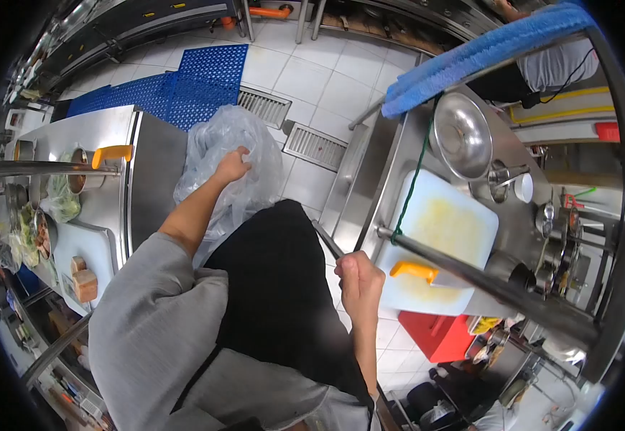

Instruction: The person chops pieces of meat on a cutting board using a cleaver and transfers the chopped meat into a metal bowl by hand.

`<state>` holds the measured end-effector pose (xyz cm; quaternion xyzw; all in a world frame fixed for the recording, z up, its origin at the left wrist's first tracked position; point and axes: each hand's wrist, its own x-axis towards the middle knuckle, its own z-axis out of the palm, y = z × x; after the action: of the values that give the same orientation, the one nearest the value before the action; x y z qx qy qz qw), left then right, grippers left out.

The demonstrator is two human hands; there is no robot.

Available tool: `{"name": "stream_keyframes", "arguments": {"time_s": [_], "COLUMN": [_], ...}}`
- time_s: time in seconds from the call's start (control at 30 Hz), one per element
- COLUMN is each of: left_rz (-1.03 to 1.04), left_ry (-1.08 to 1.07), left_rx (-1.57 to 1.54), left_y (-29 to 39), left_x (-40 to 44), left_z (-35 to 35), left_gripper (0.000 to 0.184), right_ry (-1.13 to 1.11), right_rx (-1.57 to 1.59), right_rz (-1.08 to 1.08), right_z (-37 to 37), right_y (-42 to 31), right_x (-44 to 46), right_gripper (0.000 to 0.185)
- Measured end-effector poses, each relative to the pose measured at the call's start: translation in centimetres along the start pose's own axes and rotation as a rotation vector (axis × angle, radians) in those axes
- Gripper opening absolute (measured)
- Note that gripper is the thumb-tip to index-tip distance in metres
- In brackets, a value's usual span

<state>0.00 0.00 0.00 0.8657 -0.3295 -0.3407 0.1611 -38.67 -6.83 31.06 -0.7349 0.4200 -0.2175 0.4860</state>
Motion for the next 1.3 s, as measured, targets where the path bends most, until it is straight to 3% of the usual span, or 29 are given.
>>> {"name": "stream_keyframes", "arguments": {"time_s": [0.07,0.1,0.17,0.2,0.27,0.33,0.4,0.47,0.53,0.67,0.8,1.03,1.13,1.2,1.3], "left_rz": [0.011,0.053,0.143,-0.001,-0.335,-0.320,-0.320,-0.388,-0.344,-0.239,-0.355,-0.550,-0.670,-0.795,-0.799], "left_ry": [0.216,0.128,0.035,-0.091,-0.425,-0.515,-0.537,-0.435,-0.145,0.023,0.192,0.480,0.612,0.651,0.451], "left_rx": [-0.011,-0.023,0.021,-0.242,-0.793,-1.040,-1.055,-0.911,-0.869,-0.758,-0.950,-1.242,-1.318,-1.255,-0.592], "left_y": [-1.2,-1.1,-4.0,-3.5,-0.6,-1.3,-1.8,-1.1,-1.5,-3.3,-6.5,-13.0,-14.9,-18.1,-21.1], "left_x": [0.3,1.2,2.1,5.2,5.0,9.6,14.9,20.1,23.0,26.9,26.2,24.0,24.3,24.6,22.4], "left_z": [-2.3,0.3,-1.5,-4.0,-7.8,-10.1,-12.0,-13.1,-14.0,-16.4,-18.7,-20.3,-19.3,-16.0,-13.6], "left_gripper": [0.055,0.052,0.045,0.043,0.038,0.036,0.039,0.035,0.031,0.021,0.021,0.018,0.018,0.024,0.031], "right_ry": [0.016,0.000,-0.023,0.008,0.012,0.008,0.044,0.017,-0.051,-0.279,-0.493,-0.775,-0.834,-0.862,-0.944], "right_rx": [0.110,0.085,0.053,0.118,0.203,0.239,0.295,0.308,0.301,0.205,0.082,-0.117,-0.267,-0.288,-0.350], "right_rz": [-0.012,0.104,0.074,-0.005,0.030,0.043,0.083,0.124,0.223,0.206,-0.022,-0.167,-0.119,-0.129,-0.259], "right_z": [0.9,-0.7,-0.1,0.7,0.8,1.5,2.7,3.9,5.6,9.6,15.5,26.1,29.0,31.6,37.6], "right_y": [-0.1,-0.7,-0.9,-0.2,-1.5,-2.3,-0.7,-0.7,-2.2,-6.5,-10.5,-14.6,-15.6,-15.6,-17.5], "right_x": [1.9,4.2,6.2,8.7,11.3,15.7,20.3,26.6,32.0,43.6,53.0,64.7,69.7,72.9,78.8], "right_gripper": [0.041,0.041,0.054,0.054,0.054,0.057,0.057,0.055,0.052,0.044,0.045,0.042,0.048,0.049,0.046]}}
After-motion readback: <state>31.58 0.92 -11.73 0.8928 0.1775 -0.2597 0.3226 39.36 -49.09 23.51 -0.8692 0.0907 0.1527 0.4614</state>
